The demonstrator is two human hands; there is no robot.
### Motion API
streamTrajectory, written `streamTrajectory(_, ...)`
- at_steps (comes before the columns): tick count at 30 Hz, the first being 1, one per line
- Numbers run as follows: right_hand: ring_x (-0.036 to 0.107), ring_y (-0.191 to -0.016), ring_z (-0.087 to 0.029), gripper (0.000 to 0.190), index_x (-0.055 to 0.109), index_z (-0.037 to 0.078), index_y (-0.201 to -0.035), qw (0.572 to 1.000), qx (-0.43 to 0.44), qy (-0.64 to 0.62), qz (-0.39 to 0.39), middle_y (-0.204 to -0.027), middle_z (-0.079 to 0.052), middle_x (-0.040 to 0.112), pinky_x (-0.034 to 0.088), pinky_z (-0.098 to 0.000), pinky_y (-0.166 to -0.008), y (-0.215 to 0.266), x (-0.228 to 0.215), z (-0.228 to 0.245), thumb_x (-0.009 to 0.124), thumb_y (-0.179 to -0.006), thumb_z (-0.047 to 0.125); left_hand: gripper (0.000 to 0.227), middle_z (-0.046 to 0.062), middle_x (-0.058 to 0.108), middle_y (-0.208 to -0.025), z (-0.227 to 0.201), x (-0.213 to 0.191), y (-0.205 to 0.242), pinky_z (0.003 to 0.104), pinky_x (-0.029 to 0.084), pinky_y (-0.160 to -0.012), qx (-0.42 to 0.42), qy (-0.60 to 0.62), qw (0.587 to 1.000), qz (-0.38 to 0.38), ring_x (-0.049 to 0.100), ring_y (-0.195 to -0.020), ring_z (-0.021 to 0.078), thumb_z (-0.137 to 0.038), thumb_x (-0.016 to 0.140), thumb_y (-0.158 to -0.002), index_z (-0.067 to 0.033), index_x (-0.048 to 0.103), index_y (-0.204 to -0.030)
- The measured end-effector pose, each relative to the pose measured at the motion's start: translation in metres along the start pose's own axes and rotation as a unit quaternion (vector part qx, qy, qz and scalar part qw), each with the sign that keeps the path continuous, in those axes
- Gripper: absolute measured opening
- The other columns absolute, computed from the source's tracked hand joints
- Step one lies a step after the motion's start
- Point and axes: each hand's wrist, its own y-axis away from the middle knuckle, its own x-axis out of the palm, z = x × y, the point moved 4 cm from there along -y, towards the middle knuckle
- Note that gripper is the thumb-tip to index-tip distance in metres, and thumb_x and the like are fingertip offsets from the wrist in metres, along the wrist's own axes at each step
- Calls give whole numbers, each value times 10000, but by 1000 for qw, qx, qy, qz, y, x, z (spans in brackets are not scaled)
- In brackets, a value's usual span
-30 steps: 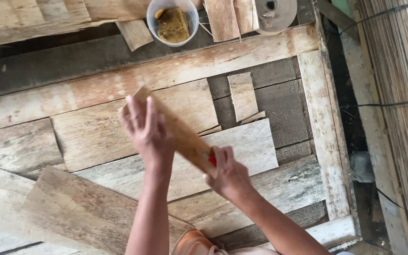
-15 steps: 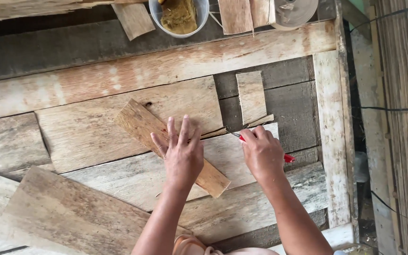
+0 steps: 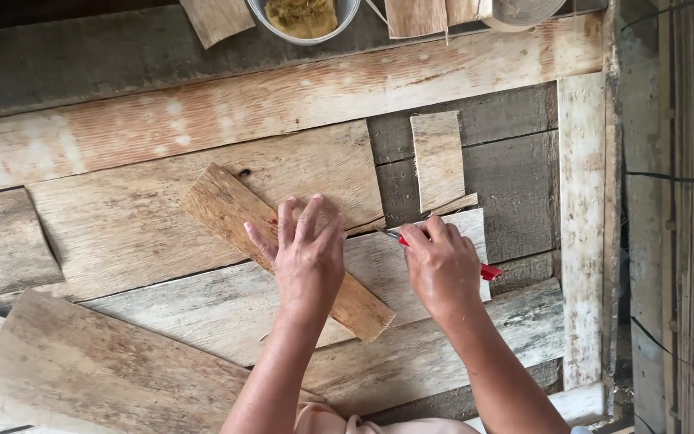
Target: Trimming and fitting thin wood veneer strips onto a wooden frame using a utility knife
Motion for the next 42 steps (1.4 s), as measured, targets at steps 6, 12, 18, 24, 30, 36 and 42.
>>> streamTrajectory(6,665,-907,-223,264,652,274,-1074,1000,5,10,-5,-943,6,526,583,-379,-678,1,10,-2,771,-844,220,255,-34,639,-1272,1,2,-7,787,88,-1115,-14,-23,999,21,469,-1311,289,-243,845,-696,-296,765,-933)
streamTrajectory(12,671,-940,-223,306,647,285,-1082,1000,13,-2,17,-956,14,532,588,-387,-713,-1,9,-3,790,-820,217,274,21,567,-1252,-2,2,-18,796,82,-1100,-62,12,993,97,431,-1274,340,-162,840,-696,-211,738,-946)
streamTrajectory(18,709,-907,-296,219,651,214,-1103,984,61,-163,46,-946,-38,577,601,-433,-705,-6,-24,-4,731,-904,172,302,27,507,-1223,-8,-2,-28,806,68,-1092,-92,2,983,156,406,-1245,354,-169,854,-678,-193,710,-942)
streamTrajectory(24,704,-938,-348,229,616,224,-1190,962,132,-237,37,-1020,-63,579,609,-480,-740,-6,-33,1,624,-1003,357,287,35,485,-1236,-9,-1,-30,800,36,-1097,-99,-11,977,189,391,-1248,354,-169,840,-706,-197,700,-956)
streamTrajectory(30,705,-867,-410,229,597,169,-1171,953,145,-266,31,-1013,-103,581,616,-545,-716,2,-18,-2,583,-1027,345,273,31,485,-1238,-8,-5,-31,797,53,-1099,-104,6,974,200,384,-1260,355,-181,819,-717,-198,700,-962)
streamTrajectory(36,715,-848,-351,215,610,198,-1111,963,119,-243,16,-981,-29,561,625,-481,-681,8,-26,15,697,-937,289,153,60,605,-1191,7,-7,-31,771,149,-1111,-81,97,988,84,518,-1210,340,-87,683,-820,-203,716,-914)
streamTrajectory(42,736,-755,-262,237,632,230,-1006,968,75,-240,24,-926,40,552,637,-419,-610,19,-2,46,796,-851,305,262,76,544,-1135,46,-43,5,439,473,-919,-153,151,970,-115,537,-1083,302,-33,705,-878,-165,680,-1103)
